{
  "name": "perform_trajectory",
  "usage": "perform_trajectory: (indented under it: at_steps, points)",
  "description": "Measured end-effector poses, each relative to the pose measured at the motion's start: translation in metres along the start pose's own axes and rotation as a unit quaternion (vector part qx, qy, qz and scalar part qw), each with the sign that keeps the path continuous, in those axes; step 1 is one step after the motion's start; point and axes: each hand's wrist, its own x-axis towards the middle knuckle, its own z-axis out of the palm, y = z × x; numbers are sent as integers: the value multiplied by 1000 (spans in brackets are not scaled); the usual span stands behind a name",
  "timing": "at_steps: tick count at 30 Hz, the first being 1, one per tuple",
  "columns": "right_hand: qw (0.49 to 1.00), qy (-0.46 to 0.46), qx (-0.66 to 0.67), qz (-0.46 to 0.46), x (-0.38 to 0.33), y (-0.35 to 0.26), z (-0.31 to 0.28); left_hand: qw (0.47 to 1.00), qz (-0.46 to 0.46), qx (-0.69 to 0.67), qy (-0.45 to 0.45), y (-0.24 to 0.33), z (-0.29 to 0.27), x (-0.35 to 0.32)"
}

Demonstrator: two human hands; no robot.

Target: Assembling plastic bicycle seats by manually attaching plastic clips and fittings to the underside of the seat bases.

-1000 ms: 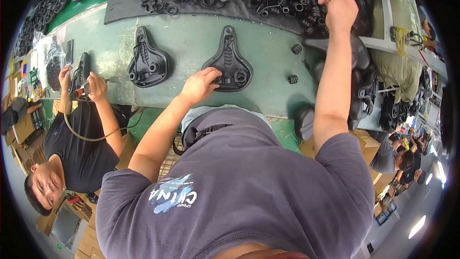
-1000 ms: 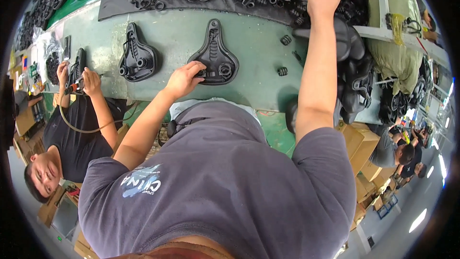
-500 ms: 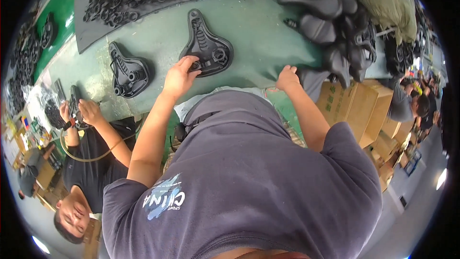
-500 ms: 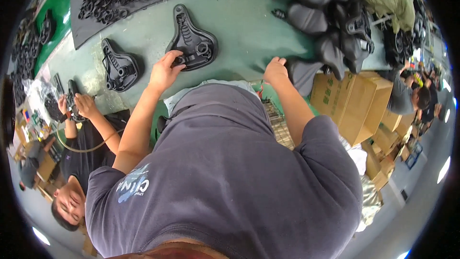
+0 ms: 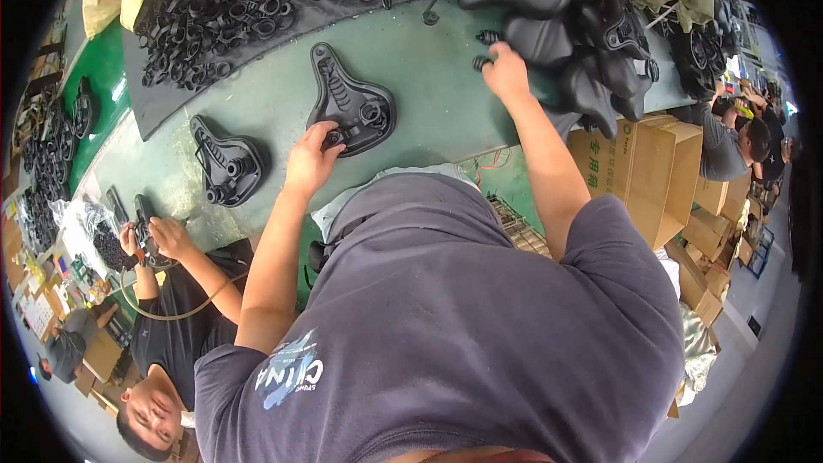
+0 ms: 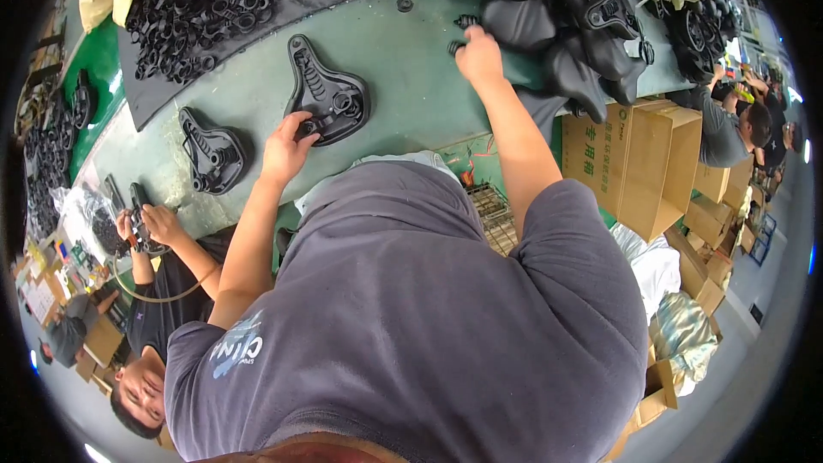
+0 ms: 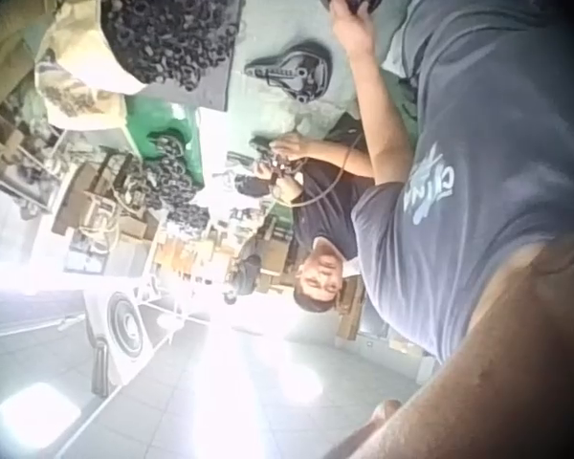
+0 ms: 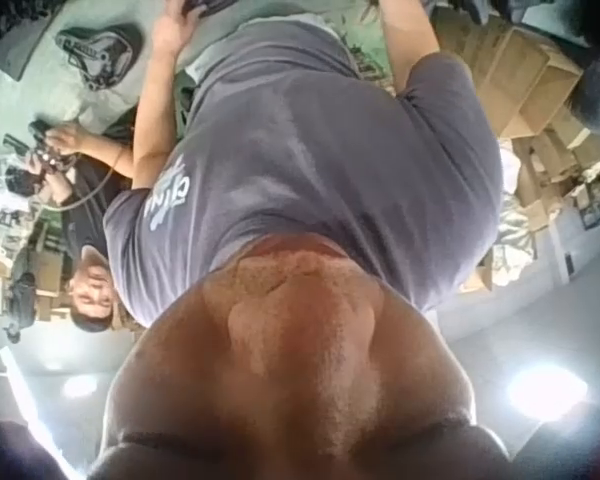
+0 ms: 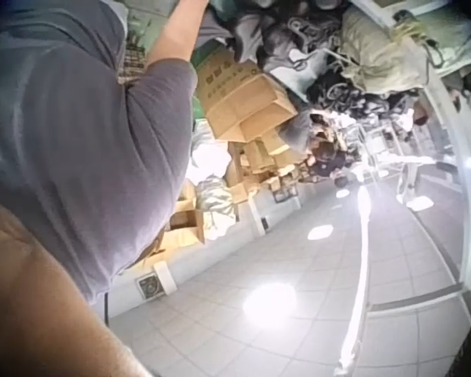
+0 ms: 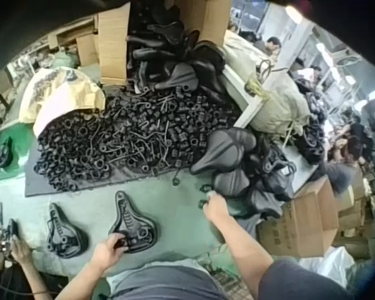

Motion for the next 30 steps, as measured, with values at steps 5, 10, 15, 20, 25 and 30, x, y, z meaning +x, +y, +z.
perform_trajectory:
  at_steps: [5,10,15,20,25,30]
  points:
    - [999,-28,-28,31,45,-41,12,1000,-15,-8,3,-2,3,-2]
    - [996,-13,-73,48,50,-45,31,1000,-14,-11,26,2,3,-4]
    - [996,36,-80,13,57,-40,24,1000,-13,-8,17,-3,3,-8]
    - [991,-40,-125,29,85,-48,4,999,29,-9,24,-8,0,-4]
    - [986,-76,-140,55,85,-69,7,999,19,-18,21,-9,0,-5]
    - [971,-100,-216,12,106,-37,21,999,22,-23,23,-8,4,-3]
